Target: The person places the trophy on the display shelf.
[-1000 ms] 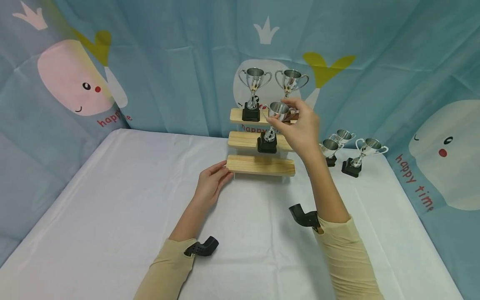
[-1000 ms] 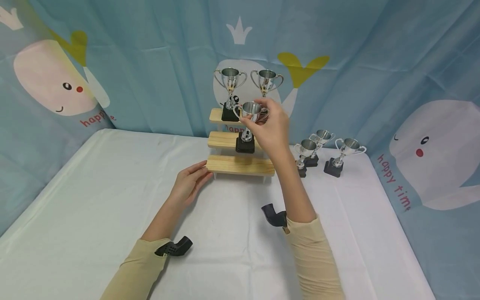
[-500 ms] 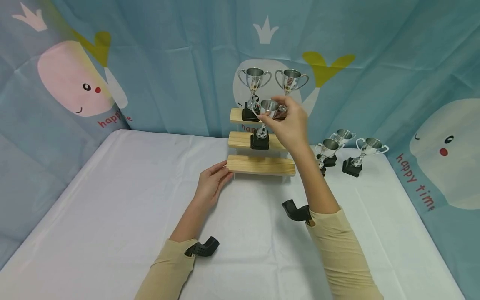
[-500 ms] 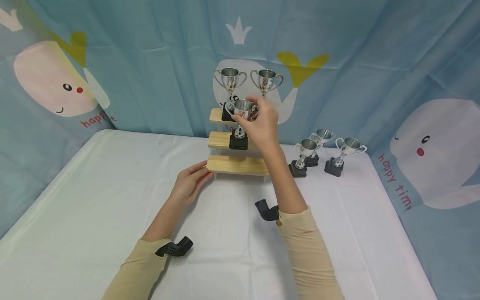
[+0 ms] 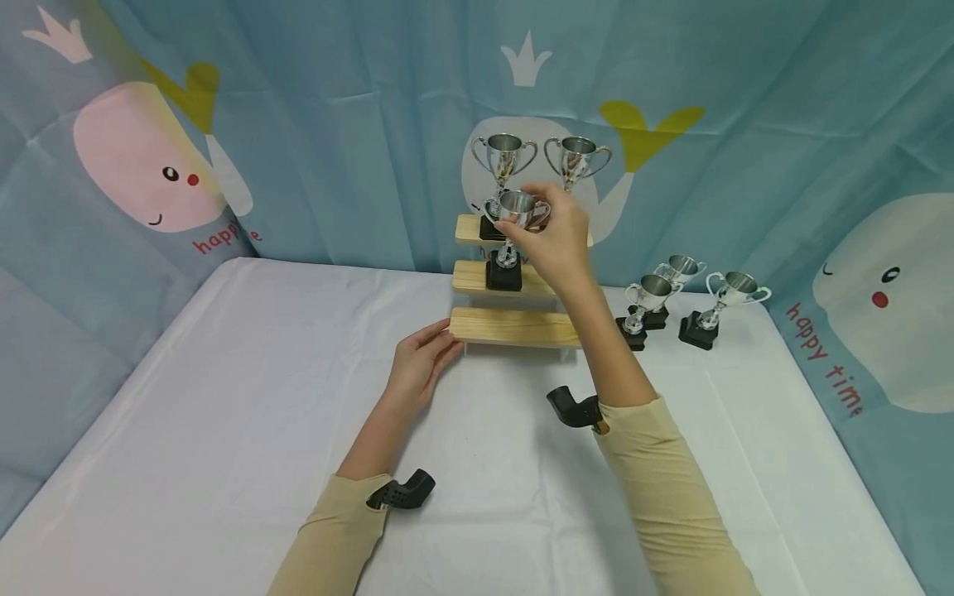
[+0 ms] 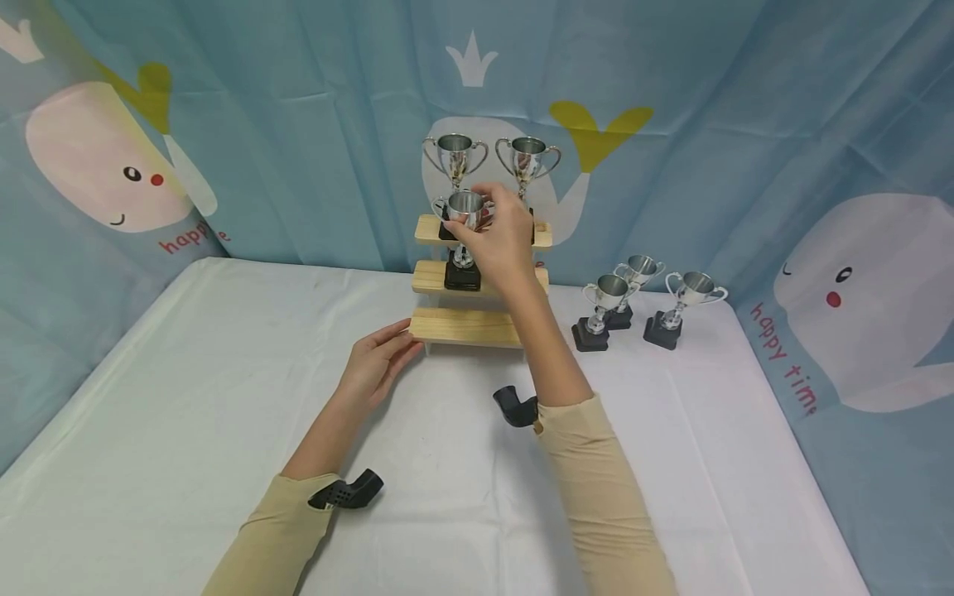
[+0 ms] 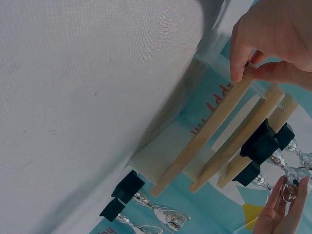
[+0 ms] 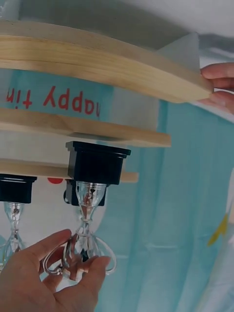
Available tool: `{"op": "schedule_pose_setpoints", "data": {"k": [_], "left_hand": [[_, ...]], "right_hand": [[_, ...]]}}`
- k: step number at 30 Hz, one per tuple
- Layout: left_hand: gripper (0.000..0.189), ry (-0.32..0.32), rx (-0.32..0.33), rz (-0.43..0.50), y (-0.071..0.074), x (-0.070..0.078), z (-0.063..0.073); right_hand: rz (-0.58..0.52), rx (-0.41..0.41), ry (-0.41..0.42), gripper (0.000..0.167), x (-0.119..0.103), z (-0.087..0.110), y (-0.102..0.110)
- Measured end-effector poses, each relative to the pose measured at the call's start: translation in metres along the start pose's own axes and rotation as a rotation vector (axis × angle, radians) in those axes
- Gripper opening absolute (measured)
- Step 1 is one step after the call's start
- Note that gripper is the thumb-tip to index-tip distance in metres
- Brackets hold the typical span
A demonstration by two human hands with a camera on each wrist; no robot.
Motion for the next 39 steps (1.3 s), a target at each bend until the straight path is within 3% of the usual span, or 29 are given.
{"op": "schedule_pose_setpoints", "data": {"k": [22, 39], "left_hand": [[0.045, 0.01, 0.013, -0.016, -0.001, 0.002, 0.0], [0.045, 0.008, 0.013, -0.011, -0.001, 0.0, -0.001]], "right_hand": [[0.046, 0.005, 0.032, 0.062, 0.005, -0.005, -0.015], [-0.042, 0.011, -0.012, 0.065, 0.01, 0.012, 0.011]]}}
Point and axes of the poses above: each hand's wrist, its own z-axis away from the middle knuckle, its own y-axis out of the back of the hand, x = y × z, the point moved 1 cm from there along -z, towards the middle knuckle, and after that the axes turned 2 degrees about -z, right-handed, at the moved point
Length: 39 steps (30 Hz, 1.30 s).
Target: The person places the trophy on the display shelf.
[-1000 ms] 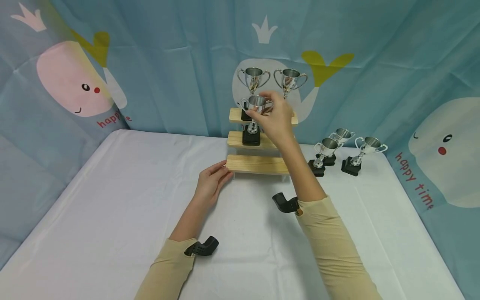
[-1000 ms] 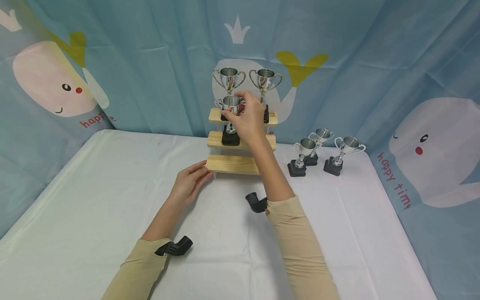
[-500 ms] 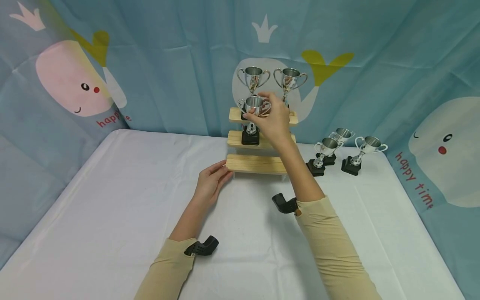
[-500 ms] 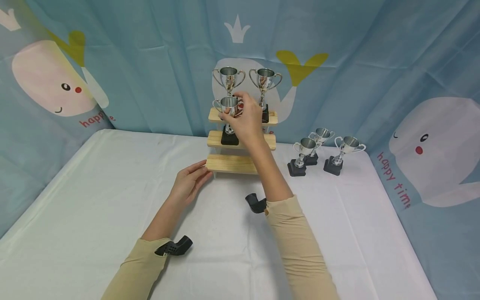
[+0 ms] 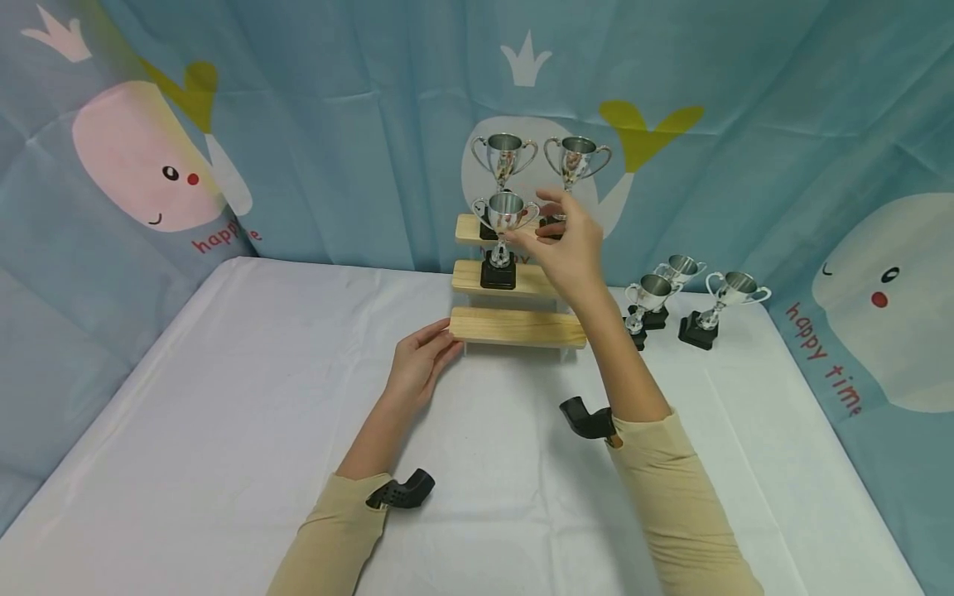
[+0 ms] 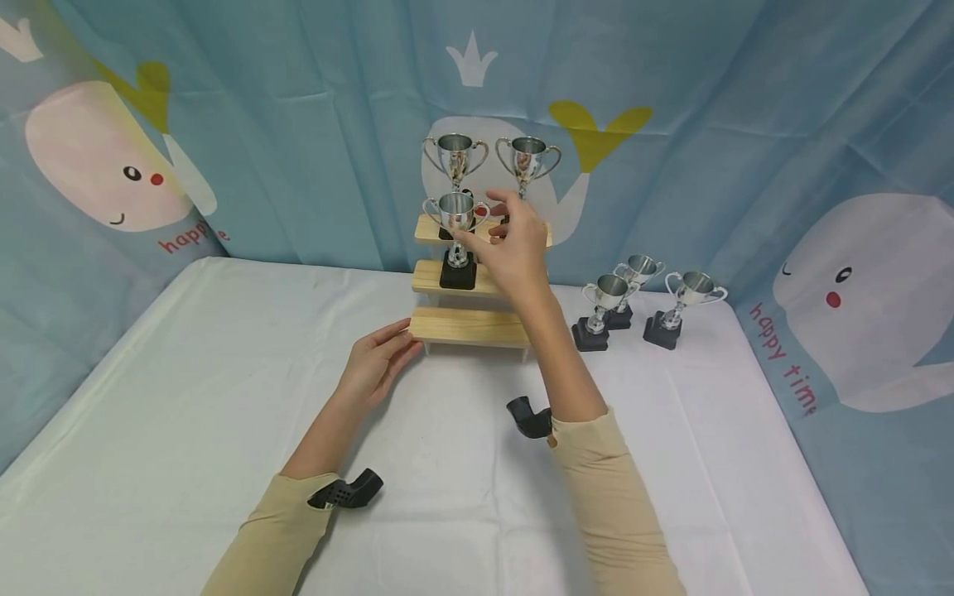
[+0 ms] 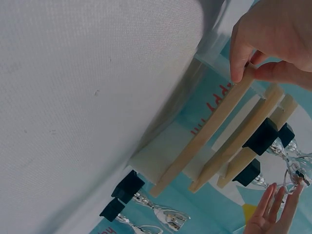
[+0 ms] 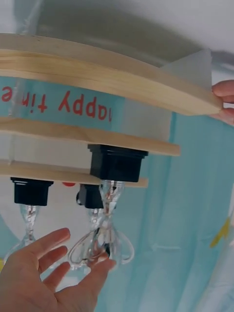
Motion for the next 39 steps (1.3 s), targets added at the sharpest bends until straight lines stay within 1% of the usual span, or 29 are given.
{"op": "schedule_pose_setpoints", "data": {"k": [8, 11, 18, 23, 31, 39], "left_hand": [[0.045, -0.001, 0.001, 0.001, 0.0, 0.0, 0.0], [0.045, -0.004, -0.001, -0.006, 0.001, 0.0, 0.0], [0.045, -0.001, 0.005, -0.011, 0.0, -0.001, 0.0], [0.045, 0.001, 0.003, -0.006, 0.0, -0.001, 0.0], [0.044, -0.001, 0.01, -0.001, 0.001, -0.001, 0.001], [0.045, -0.004, 0.005, -0.002, 0.001, -0.001, 0.001]], "right_hand": [[-0.008, 0.018, -0.01, 0.061, 0.005, 0.014, 0.022], [0.004, 0.032, 0.004, 0.06, 0.007, 0.019, 0.03], [0.047, 0.071, 0.002, 0.057, 0.013, 0.032, 0.048], [0.073, 0.097, 0.002, 0.057, 0.021, 0.038, 0.057], [0.105, 0.116, -0.003, 0.058, 0.031, 0.048, 0.071], [0.147, 0.146, -0.016, 0.056, 0.045, 0.054, 0.08]]}}
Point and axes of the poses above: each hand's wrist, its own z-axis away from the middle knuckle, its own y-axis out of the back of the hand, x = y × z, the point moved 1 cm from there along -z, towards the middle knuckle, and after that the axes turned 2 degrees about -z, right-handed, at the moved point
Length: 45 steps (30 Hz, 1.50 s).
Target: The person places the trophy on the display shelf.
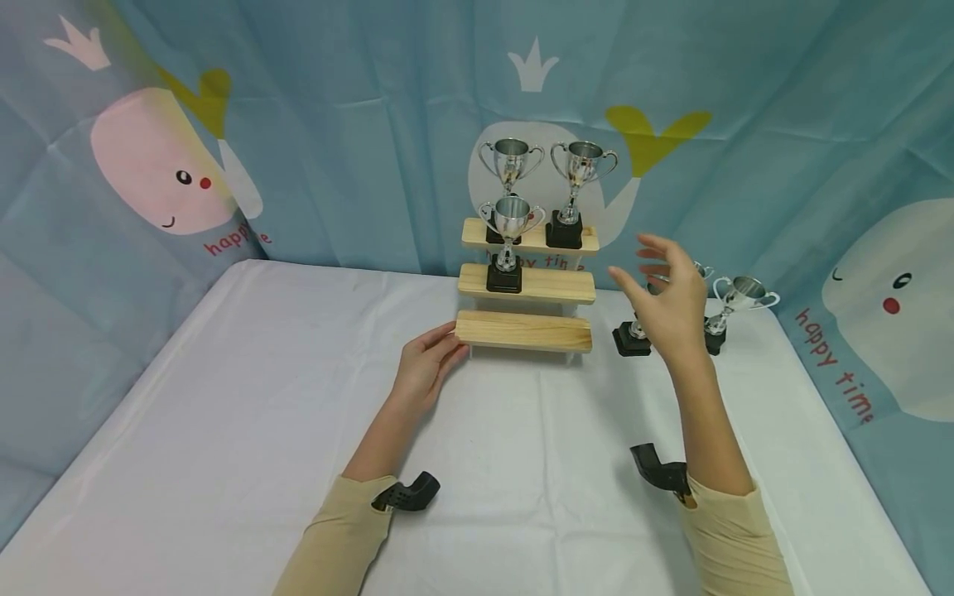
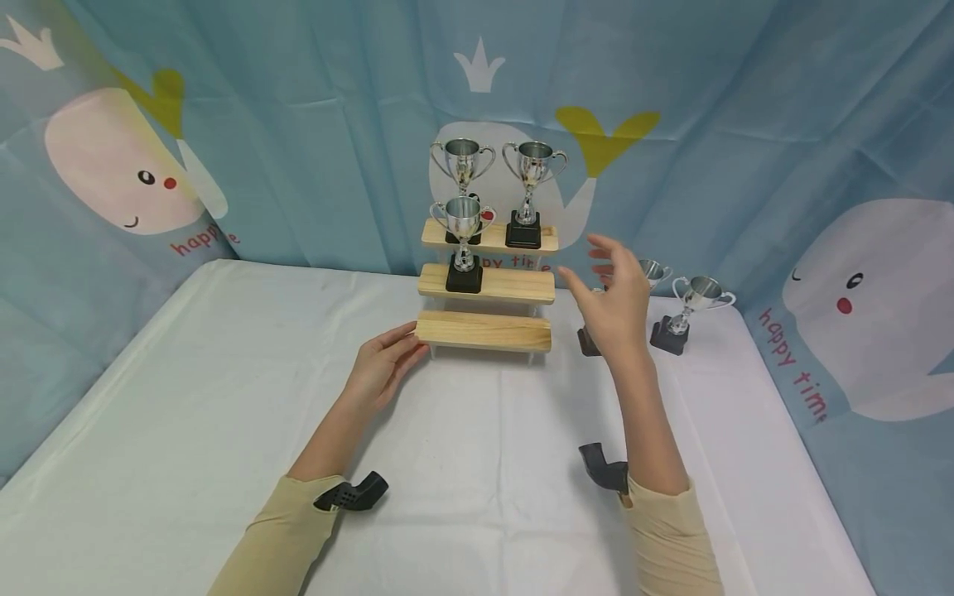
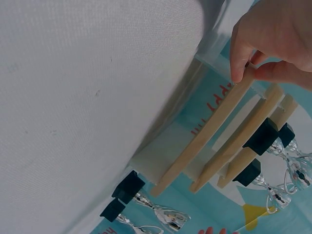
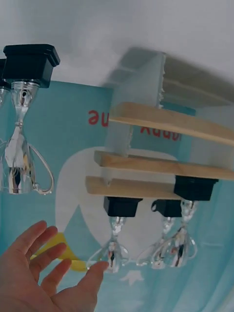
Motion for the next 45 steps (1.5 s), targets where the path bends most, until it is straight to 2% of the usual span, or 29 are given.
{"op": "schedule_pose_setpoints", "data": {"k": [23, 29, 36, 45], "left_hand": [[0.044, -0.004, 0.003, -0.002, 0.0, -0.002, 0.001], [0.044, -0.001, 0.001, -0.005, 0.0, -0.002, 0.001], [0.044, -0.001, 0.007, 0.0, 0.001, 0.0, 0.001], [0.044, 0.001, 0.002, 0.006, 0.001, 0.001, 0.002]], "right_hand": [[0.084, 0.071, -0.093, 0.061, 0.03, 0.012, 0.02], [0.108, 0.067, -0.15, 0.063, 0.039, 0.012, 0.02], [0.148, 0.051, -0.175, 0.062, 0.049, 0.009, 0.021], [0.133, 0.007, -0.247, 0.064, 0.063, 0.008, 0.02]]}}
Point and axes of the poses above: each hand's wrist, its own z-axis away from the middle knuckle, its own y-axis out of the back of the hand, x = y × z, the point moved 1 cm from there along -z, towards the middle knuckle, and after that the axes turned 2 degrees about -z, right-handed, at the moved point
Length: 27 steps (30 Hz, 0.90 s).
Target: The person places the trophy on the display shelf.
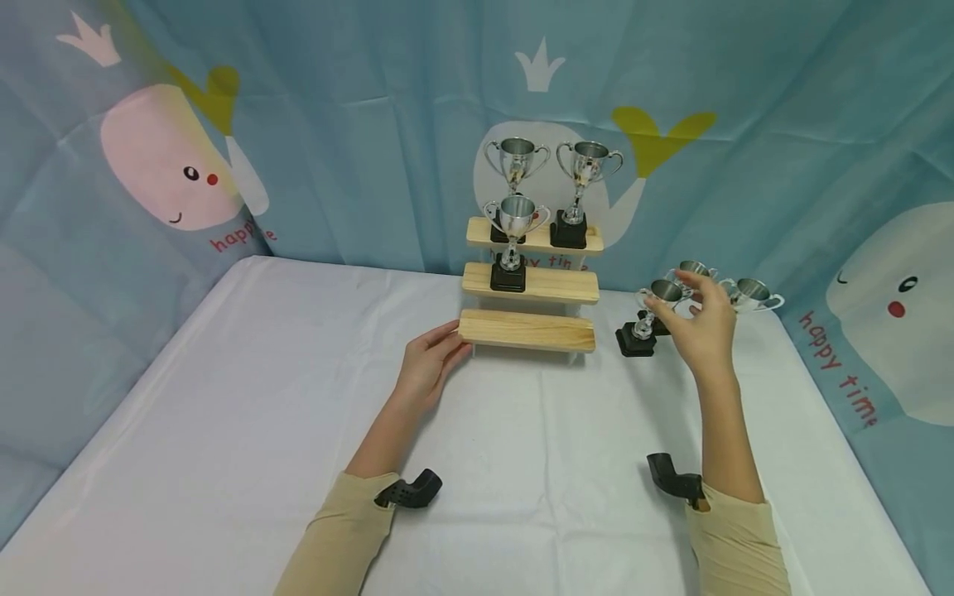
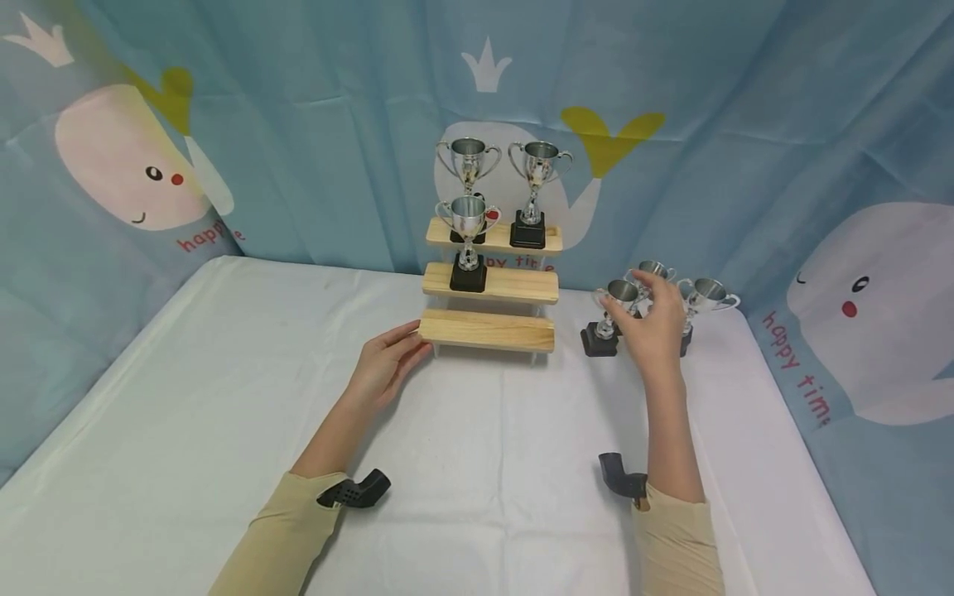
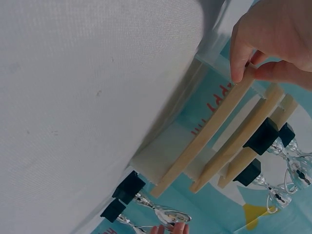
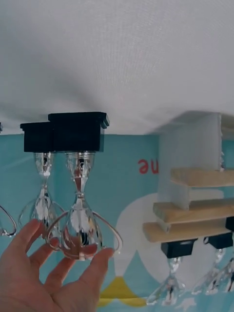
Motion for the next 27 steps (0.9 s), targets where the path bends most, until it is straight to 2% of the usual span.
{"op": "schedule_pose_setpoints", "data": {"k": [15, 27], "left_hand": [[0.044, 0.008, 0.005, 0.006, 0.0, 0.0, 0.0], [0.044, 0.009, 0.01, 0.006, -0.001, 0.0, 0.0]], "right_hand": [[-0.015, -0.051, -0.034, 0.067, 0.014, -0.003, -0.002], [-0.029, -0.035, -0.063, 0.066, 0.017, -0.004, -0.003]]}}
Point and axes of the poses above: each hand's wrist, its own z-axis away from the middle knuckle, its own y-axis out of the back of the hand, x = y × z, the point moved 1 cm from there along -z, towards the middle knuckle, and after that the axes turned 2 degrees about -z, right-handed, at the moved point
